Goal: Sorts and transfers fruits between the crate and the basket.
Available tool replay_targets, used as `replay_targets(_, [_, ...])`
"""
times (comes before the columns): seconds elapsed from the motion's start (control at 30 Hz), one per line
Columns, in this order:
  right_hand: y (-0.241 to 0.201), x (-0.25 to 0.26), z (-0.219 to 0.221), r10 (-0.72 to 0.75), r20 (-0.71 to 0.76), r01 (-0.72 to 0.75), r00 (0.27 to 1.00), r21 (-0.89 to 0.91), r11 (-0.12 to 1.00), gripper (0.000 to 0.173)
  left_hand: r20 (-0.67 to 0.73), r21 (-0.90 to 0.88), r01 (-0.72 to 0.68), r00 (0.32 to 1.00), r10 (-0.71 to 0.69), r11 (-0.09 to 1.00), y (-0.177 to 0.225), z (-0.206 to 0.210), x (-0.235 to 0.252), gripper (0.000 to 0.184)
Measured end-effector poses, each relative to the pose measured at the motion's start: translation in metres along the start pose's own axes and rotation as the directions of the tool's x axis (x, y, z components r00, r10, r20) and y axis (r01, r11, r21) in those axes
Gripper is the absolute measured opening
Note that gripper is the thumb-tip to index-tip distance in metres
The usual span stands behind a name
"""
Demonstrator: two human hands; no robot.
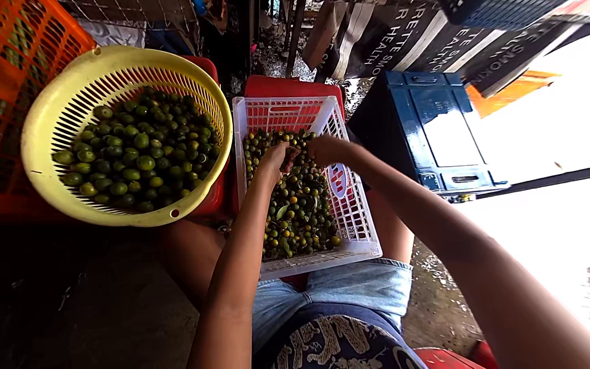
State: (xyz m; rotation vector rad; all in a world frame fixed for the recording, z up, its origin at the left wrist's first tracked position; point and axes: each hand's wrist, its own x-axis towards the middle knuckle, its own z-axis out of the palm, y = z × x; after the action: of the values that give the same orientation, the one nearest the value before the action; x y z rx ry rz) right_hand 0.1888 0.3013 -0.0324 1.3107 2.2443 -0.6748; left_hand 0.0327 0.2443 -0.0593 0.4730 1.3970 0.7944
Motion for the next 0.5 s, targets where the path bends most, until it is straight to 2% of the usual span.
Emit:
replay_targets(0.1, [-0.011,-0.003,0.048,0.154,0.13,-0.114,0.979,-0.275,0.955,0.039,-0.026,-0.1,-0.014,1.0,0.011,0.995,0.0,0.002,0.004,0.037])
replay_targets(0.17, [-0.008,0.003,0.069,0.162,0.112,-0.128,0.981,-0.259,0.957,0.065,-0.036,-0.165,-0.029,0.999,0.023,0.986,0.001,0.001,0.003,0.042])
replay_targets(0.23, [-0.003,0.008,0.076,0.138,0.094,-0.116,0.986,-0.204,0.972,0.082,-0.041,-0.225,-0.032,0.999,0.024,0.974,0.002,0.0,0.004,0.044])
replay_targets(0.4, [-0.001,0.011,0.079,0.122,0.136,-0.083,0.983,-0.263,0.961,0.092,-0.078,-0.256,-0.052,0.996,0.033,0.965,0.004,-0.002,-0.005,0.037])
replay_targets(0.5, [-0.001,0.011,0.071,0.095,0.214,-0.026,0.972,-0.305,0.952,0.089,-0.098,-0.249,-0.062,0.994,0.038,0.967,0.0,-0.004,-0.006,0.035])
